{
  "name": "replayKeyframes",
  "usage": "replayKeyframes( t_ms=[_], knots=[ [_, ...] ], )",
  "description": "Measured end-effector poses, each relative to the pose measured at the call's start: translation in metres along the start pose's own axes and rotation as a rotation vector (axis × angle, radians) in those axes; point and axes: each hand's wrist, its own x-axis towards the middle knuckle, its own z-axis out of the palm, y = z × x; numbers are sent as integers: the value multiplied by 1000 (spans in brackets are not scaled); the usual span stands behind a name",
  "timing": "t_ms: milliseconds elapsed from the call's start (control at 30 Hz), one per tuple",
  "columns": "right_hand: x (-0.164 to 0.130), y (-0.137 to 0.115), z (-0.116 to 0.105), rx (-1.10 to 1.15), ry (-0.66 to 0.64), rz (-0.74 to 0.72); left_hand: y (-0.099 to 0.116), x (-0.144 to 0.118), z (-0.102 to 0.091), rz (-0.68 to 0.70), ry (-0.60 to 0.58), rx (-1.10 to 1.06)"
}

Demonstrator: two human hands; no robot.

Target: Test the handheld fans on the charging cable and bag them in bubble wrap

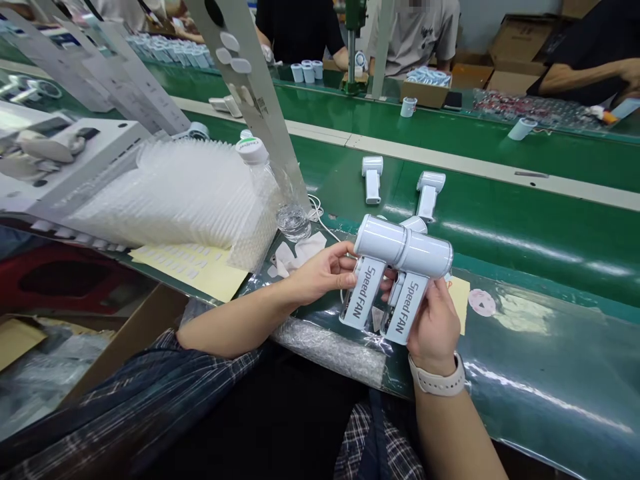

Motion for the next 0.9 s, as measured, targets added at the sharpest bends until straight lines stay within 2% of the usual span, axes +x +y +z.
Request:
replayKeyframes(
  t_ms=[133,233,300,433,533,700,800,833,900],
  knots=[
    [-1,4,-6,28,-68,-54,4,-2,0,29,20,123],
    [-4,6,-11,-17,-137,-198,6,-3,0,121,58,350],
    [-7,3,-11,-132,-197,-306,6,-2,-1,223,68,492],
    [-10,-6,-8,-318,-415,-489,4,1,-5,501,33,709],
    [-11,-11,-9,-395,-452,-581,3,0,-7,681,17,865],
    [-9,-12,-15,-454,-510,-751,7,-5,-8,865,20,1094],
    [-5,-4,-17,-440,-552,-760,3,-3,-10,1063,1,1148],
    [-4,0,-18,-444,-554,-726,0,-2,-10,1089,0,1156],
    [-1,7,-20,-483,-536,-626,-6,1,-11,1032,-1,1177]
  ],
)
